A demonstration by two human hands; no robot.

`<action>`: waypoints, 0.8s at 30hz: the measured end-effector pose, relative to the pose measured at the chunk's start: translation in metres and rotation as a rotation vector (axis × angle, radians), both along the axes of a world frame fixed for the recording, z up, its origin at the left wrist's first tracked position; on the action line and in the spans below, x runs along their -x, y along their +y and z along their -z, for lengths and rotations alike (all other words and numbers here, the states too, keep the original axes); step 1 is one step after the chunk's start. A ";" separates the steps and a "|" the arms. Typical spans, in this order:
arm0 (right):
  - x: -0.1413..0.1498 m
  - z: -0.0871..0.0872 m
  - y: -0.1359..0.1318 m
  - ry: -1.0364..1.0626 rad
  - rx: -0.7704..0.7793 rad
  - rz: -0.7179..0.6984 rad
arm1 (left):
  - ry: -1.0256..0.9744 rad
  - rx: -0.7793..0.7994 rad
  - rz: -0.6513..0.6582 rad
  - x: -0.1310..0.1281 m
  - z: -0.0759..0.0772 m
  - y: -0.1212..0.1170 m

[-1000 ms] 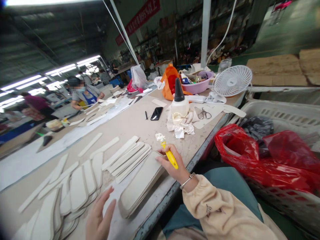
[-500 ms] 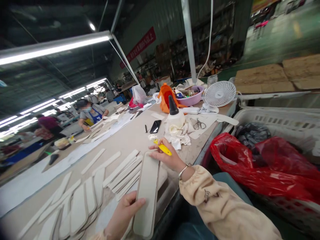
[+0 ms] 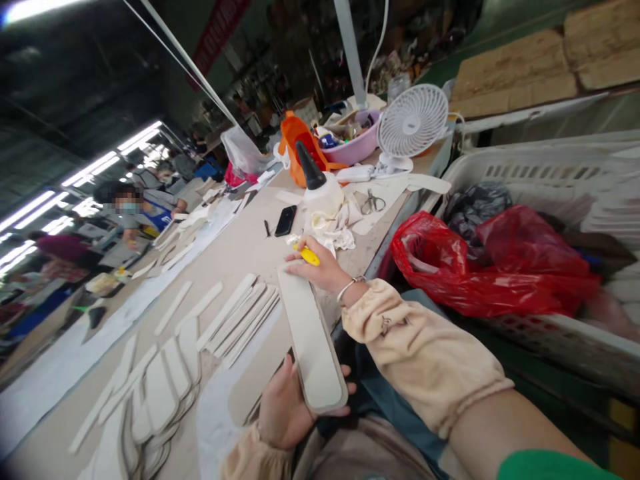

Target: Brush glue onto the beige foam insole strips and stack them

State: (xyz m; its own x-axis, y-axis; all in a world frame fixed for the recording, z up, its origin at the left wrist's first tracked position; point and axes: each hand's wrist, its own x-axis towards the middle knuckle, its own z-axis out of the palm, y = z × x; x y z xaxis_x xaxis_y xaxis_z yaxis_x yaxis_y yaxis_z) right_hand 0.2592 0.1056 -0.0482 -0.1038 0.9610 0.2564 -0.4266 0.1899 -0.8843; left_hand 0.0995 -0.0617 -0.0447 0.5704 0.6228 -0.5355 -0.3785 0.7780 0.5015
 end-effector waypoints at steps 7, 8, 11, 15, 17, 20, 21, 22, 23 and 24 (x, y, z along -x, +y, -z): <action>-0.005 0.006 0.002 -0.040 0.017 0.056 | 0.256 -0.056 -0.037 -0.007 0.006 -0.007; -0.005 0.006 0.001 -0.047 0.013 0.057 | 0.284 -0.057 -0.049 -0.008 0.007 -0.008; -0.002 0.006 -0.002 -0.054 0.043 0.045 | 0.334 -0.058 -0.093 -0.012 0.007 -0.010; 0.000 0.008 -0.004 -0.134 0.074 0.098 | 0.360 -0.069 -0.103 -0.013 0.010 -0.013; -0.001 0.008 -0.006 -0.176 0.077 0.123 | 0.368 -0.073 -0.103 -0.013 0.013 -0.015; -0.001 0.007 -0.009 -0.202 0.064 0.120 | 0.363 -0.076 -0.129 -0.009 0.019 -0.017; -0.001 0.006 -0.010 -0.199 0.056 0.106 | 0.359 -0.077 -0.144 -0.008 0.022 -0.018; -0.001 0.005 -0.011 -0.189 0.049 0.085 | 0.353 -0.079 -0.161 -0.006 0.024 -0.018; 0.000 0.004 -0.012 -0.171 0.044 0.059 | 0.348 -0.082 -0.177 -0.004 0.027 -0.018; 0.001 0.004 -0.013 -0.145 0.043 0.029 | 0.345 -0.087 -0.191 -0.003 0.029 -0.018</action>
State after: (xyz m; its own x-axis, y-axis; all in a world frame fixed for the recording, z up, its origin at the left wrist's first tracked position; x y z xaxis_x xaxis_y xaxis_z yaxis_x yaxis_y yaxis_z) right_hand 0.2582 0.0928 -0.0517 -0.1085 0.9739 0.1993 -0.2882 0.1611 -0.9439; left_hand 0.1021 -0.0794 -0.0732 0.2363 0.7516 -0.6158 -0.3099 0.6590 0.6854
